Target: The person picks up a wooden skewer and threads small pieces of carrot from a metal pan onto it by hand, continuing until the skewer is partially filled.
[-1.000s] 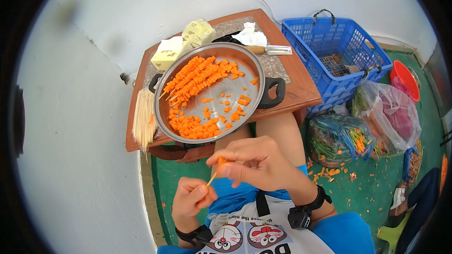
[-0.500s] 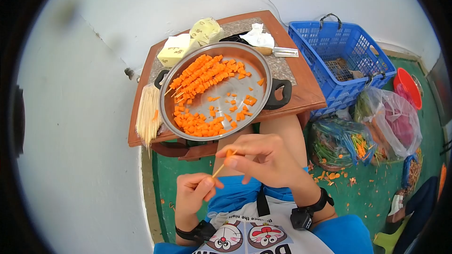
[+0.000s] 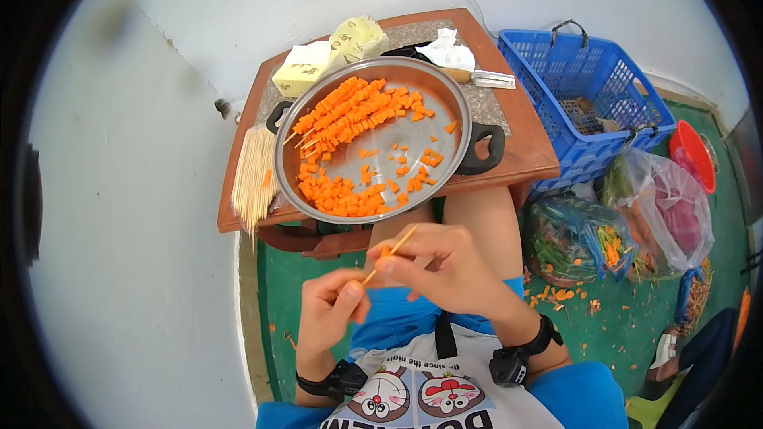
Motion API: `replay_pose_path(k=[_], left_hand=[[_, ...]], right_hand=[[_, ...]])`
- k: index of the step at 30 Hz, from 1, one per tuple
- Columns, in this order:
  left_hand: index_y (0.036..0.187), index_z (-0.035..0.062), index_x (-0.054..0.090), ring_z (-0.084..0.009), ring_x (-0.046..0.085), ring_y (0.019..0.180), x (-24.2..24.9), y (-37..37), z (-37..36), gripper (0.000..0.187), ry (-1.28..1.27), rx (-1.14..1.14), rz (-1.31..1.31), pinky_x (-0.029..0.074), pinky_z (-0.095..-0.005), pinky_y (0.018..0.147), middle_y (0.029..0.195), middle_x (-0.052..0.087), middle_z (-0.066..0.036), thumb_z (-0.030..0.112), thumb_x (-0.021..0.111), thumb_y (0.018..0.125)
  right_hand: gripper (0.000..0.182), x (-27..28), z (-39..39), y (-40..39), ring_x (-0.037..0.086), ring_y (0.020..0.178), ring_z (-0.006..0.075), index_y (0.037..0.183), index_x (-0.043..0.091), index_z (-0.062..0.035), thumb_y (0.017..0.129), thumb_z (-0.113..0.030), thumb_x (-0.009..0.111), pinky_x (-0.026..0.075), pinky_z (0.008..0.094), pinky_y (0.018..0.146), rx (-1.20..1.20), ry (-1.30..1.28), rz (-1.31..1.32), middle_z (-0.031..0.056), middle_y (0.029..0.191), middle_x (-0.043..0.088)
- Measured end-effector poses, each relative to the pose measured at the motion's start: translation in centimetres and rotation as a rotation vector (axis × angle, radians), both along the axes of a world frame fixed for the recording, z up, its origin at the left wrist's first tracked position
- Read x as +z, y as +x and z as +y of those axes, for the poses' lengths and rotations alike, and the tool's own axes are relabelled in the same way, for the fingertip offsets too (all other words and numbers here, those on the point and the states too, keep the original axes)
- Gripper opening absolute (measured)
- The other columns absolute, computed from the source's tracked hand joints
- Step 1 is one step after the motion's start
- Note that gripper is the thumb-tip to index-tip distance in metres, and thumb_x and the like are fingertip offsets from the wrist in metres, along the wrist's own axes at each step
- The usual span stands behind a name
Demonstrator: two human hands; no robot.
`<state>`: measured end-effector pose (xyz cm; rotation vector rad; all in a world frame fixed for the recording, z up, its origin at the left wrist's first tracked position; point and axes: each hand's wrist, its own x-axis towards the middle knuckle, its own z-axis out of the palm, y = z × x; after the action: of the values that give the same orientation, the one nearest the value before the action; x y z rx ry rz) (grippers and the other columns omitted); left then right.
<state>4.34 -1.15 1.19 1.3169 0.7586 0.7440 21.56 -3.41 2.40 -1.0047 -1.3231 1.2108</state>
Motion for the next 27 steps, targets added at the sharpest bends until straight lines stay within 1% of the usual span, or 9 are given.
replay_pose_path(k=[4, 7, 11, 14, 16, 20, 22, 25, 27], left_hand=[[0.102, -0.0027, 0.047, -0.0028, 0.033, 0.042, 0.2, -0.4, 0.3, 0.028, -0.182, 0.014, -0.05, 0.025, -0.0148, 0.038, 0.053, 0.044, 0.0, 0.018, 0.04, 0.085], [0.1, -0.0043, 0.046, -0.0045, 0.034, 0.042, -1.2, -1.8, 1.2, 0.035, -0.122, -0.124, 0.115, 0.025, -0.0158, 0.038, 0.053, 0.042, -0.002, 0.026, 0.036, 0.086], [0.096, -0.0045, 0.047, -0.0042, 0.031, 0.042, -1.7, -2.0, 1.0, 0.032, -0.181, -0.164, 0.007, 0.025, -0.0166, 0.038, 0.052, 0.039, -0.001, 0.024, 0.036, 0.086], [0.09, -0.0046, 0.049, -0.0038, 0.029, 0.042, -1.4, -1.3, 0.4, 0.03, -0.174, -0.061, -0.025, 0.023, -0.0171, 0.038, 0.052, 0.037, 0.0, 0.023, 0.038, 0.086], [0.087, -0.0032, 0.051, -0.0017, 0.028, 0.044, -1.2, -0.9, 0.1, 0.021, -0.18, 0.03, -0.121, 0.021, -0.0158, 0.038, 0.054, 0.037, 0.003, 0.015, 0.043, 0.084], [0.087, -0.0029, 0.052, -0.0015, 0.029, 0.045, -1.0, -0.8, 0.2, 0.019, -0.146, -0.072, -0.068, 0.022, -0.0157, 0.039, 0.054, 0.039, 0.003, 0.014, 0.044, 0.083], [0.086, -0.0026, 0.054, -0.001, 0.031, 0.046, -1.4, -0.7, 0.0, 0.018, 0.119, 0.086, -0.008, 0.023, -0.0155, 0.039, 0.055, 0.041, 0.004, 0.013, 0.045, 0.082], [0.084, -0.0022, 0.054, -0.0008, 0.032, 0.045, -1.3, -0.8, -0.1, 0.019, 0.198, 0.152, -0.007, 0.024, -0.0156, 0.04, 0.055, 0.042, 0.004, 0.015, 0.046, 0.082], [0.085, -0.0026, 0.054, -0.0009, 0.031, 0.044, -1.1, -1.0, 0.1, 0.02, 0.128, 0.1, -0.022, 0.023, -0.0159, 0.039, 0.054, 0.042, 0.004, 0.016, 0.045, 0.082]], right_hand=[[0.021, 0.0, 0.1, 0.2, 0.051, 0.054, 0.006, 0.092, 0.056, 0.0045, 0.077, -0.01, 0.053, 0.045, 0.0163, 0.041, -0.146, 0.013, 0.096, 0.0065, 0.077, 0.052], [0.022, 0.1, 0.1, 0.5, 0.05, 0.053, 0.0056, 0.093, 0.055, 0.0054, 0.078, -0.01, 0.052, 0.046, 0.0167, 0.042, -0.197, 0.012, 0.163, 0.0064, 0.078, 0.051], [0.022, 0.1, 0.0, 0.5, 0.05, 0.052, 0.0057, 0.094, 0.054, 0.0053, 0.079, -0.01, 0.05, 0.046, 0.0174, 0.042, -0.2, -0.022, 0.281, 0.0056, 0.075, 0.05], [0.022, 0.0, 0.1, 0.6, 0.05, 0.051, 0.0062, 0.095, 0.054, 0.0047, 0.079, -0.01, 0.05, 0.046, 0.0177, 0.041, -0.234, -0.047, 0.408, 0.0041, 0.071, 0.048], [0.023, -0.1, 0.2, 0.7, 0.049, 0.05, 0.0063, 0.095, 0.054, 0.0048, 0.079, -0.011, 0.051, 0.045, 0.0178, 0.04, -0.21, 0.009, 0.345, 0.0035, 0.07, 0.047], [0.023, -0.1, 0.2, 0.6, 0.049, 0.048, 0.0064, 0.094, 0.055, 0.005, 0.078, -0.011, 0.051, 0.045, 0.0177, 0.039, -0.15, 0.05, 0.287, 0.0038, 0.069, 0.047], [0.023, 0.1, 0.1, 0.5, 0.049, 0.048, 0.0065, 0.094, 0.055, 0.005, 0.078, -0.011, 0.051, 0.044, 0.0175, 0.039, -0.125, 0.04, 0.29, 0.0043, 0.069, 0.047], [0.024, 0.4, -0.1, 0.5, 0.049, 0.049, 0.0065, 0.095, 0.055, 0.005, 0.078, -0.012, 0.052, 0.044, 0.0169, 0.039, -0.086, 0.041, 0.266, 0.005, 0.07, 0.048], [0.025, 0.5, -0.1, 0.5, 0.049, 0.049, 0.0065, 0.095, 0.054, 0.005, 0.078, -0.013, 0.052, 0.043, 0.0165, 0.038, -0.071, 0.049, 0.239, 0.0052, 0.071, 0.048]])
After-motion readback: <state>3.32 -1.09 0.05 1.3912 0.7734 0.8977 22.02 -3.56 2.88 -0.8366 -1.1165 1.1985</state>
